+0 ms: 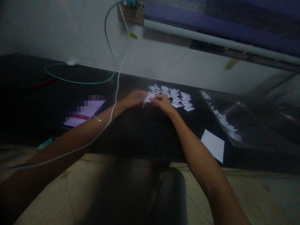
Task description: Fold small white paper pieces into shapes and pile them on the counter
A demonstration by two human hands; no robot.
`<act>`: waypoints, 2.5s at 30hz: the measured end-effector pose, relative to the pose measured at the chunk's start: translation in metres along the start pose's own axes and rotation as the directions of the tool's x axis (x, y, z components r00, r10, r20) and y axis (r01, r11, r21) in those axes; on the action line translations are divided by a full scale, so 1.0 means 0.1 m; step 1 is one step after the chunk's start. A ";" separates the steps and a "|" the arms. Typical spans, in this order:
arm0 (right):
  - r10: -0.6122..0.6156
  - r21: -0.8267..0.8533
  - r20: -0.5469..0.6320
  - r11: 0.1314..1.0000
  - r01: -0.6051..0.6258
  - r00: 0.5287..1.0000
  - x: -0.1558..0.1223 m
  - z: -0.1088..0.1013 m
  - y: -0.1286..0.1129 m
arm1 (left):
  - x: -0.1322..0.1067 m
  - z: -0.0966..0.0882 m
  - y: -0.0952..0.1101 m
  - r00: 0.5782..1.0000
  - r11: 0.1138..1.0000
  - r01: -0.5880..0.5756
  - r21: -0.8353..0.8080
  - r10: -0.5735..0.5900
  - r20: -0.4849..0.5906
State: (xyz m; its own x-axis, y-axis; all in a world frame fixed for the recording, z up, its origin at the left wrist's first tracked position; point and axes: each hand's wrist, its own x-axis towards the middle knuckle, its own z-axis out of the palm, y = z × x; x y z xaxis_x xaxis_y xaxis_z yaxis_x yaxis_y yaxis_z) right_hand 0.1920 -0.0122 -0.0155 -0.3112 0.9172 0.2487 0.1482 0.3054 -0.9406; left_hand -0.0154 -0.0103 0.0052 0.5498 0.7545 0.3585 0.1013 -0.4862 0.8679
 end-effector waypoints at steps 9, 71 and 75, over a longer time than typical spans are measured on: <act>0.003 0.026 -0.034 1.000 -0.003 0.999 -0.02 0.02 -0.02 | -0.03 0.02 0.04 1.000 1.000 0.009 0.005 -0.009 -0.007; -0.307 -0.413 -0.136 0.882 0.228 0.942 -0.04 0.14 -0.10 | -0.01 0.01 -0.01 0.997 0.998 0.060 -0.021 -0.061 -0.049; -0.432 -0.557 0.002 0.748 0.360 0.902 -0.04 0.14 -0.09 | 0.00 -0.01 -0.01 0.992 0.995 0.098 0.000 -0.097 -0.076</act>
State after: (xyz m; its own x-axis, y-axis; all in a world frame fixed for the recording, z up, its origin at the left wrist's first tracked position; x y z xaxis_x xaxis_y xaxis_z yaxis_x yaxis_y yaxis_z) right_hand 0.1787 -0.0223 -0.0115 -0.3465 0.6946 0.6305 0.5217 0.7013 -0.4858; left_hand -0.0163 -0.0091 0.0047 0.4727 0.8295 0.2975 0.1542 -0.4102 0.8988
